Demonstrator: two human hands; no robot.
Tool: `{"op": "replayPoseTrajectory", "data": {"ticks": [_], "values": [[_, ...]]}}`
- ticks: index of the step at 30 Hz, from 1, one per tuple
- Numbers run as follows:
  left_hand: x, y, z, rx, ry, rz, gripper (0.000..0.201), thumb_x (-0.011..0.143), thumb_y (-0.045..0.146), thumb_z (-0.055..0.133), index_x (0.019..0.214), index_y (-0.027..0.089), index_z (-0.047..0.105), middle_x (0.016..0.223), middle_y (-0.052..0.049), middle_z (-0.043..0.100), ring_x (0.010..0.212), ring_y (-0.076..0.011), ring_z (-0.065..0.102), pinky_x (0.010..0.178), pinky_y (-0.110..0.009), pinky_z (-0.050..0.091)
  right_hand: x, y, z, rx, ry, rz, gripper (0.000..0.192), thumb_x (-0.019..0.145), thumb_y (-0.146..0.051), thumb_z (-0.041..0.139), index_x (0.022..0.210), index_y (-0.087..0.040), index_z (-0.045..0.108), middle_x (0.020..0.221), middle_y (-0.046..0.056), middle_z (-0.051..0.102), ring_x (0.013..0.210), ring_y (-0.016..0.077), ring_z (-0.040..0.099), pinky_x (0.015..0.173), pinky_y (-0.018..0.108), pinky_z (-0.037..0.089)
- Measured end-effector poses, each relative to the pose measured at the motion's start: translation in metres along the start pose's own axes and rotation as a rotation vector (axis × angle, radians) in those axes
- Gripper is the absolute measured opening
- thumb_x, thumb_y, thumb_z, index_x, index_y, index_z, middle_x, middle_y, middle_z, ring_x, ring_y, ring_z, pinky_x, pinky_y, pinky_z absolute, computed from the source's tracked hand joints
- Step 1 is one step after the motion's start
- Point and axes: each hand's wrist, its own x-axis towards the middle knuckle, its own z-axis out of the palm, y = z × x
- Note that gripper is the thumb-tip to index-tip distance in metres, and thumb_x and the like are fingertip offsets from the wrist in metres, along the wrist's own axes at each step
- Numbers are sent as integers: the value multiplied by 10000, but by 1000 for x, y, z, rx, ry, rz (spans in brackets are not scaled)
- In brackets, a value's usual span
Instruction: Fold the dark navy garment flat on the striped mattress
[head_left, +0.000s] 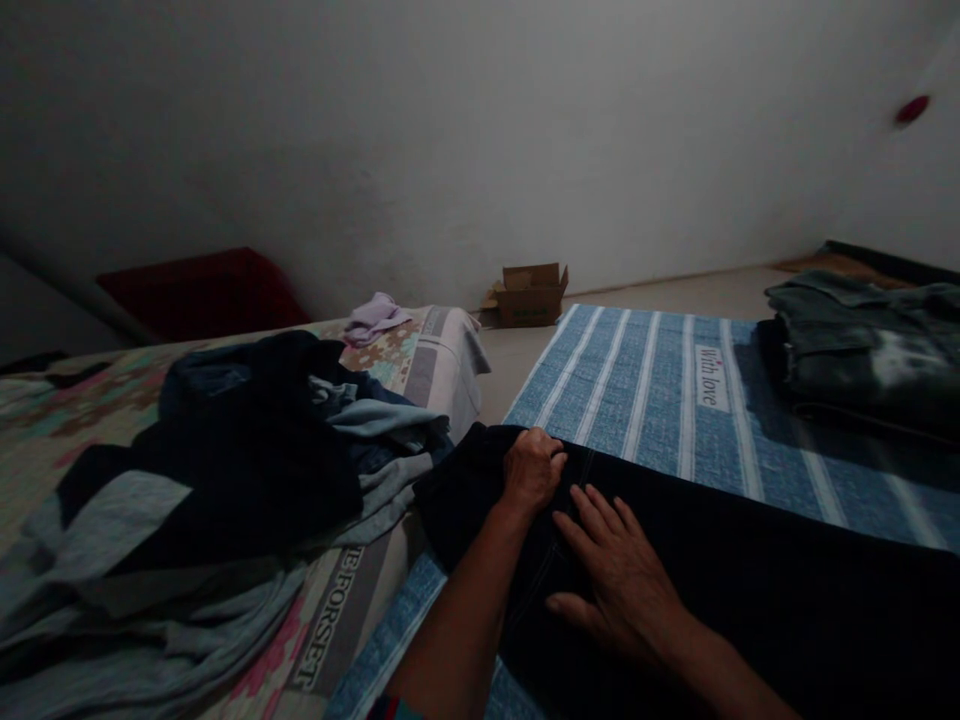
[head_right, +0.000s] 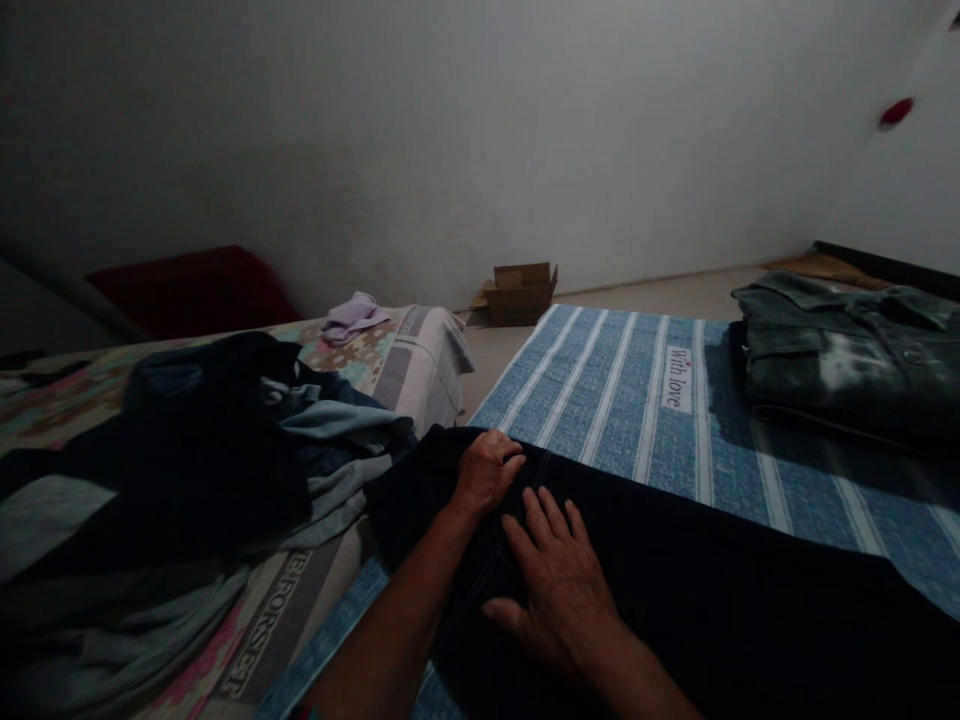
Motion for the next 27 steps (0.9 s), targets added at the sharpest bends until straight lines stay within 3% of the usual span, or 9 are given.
{"op": "replayPoseTrajectory", "data": {"ticks": [14, 20, 27], "values": [[-1, 3, 8, 20, 63, 88, 145, 827, 117, 490, 731, 181, 578, 828, -65, 573, 862, -206, 531, 777, -321, 437, 0, -4, -4, -7, -11, 17, 801, 778, -671, 524, 1418, -206, 401, 1532, 139, 195, 1417, 314, 108, 1133, 531, 75], [5, -6, 7, -136, 210, -4, 168, 827, 133, 446, 679, 200, 491, 742, -26, 572, 735, -158, 564, 712, -275, 445, 0, -3, -5, -1, -4, 19, 778, 782, -647, 540, 1418, -221, 402, 1539, 124, 174, 1419, 306, 94, 1135, 526, 79], [14, -26, -22, -285, 450, -183, 158, 876, 238, 377, 755, 208, 474, 600, 22, 553, 612, -154, 583, 639, -276, 460, 0, -3, -6, 17, -14, 19, 793, 788, -678, 501, 1428, -225, 383, 1542, 116, 157, 1420, 300, 82, 1134, 525, 74]]}}
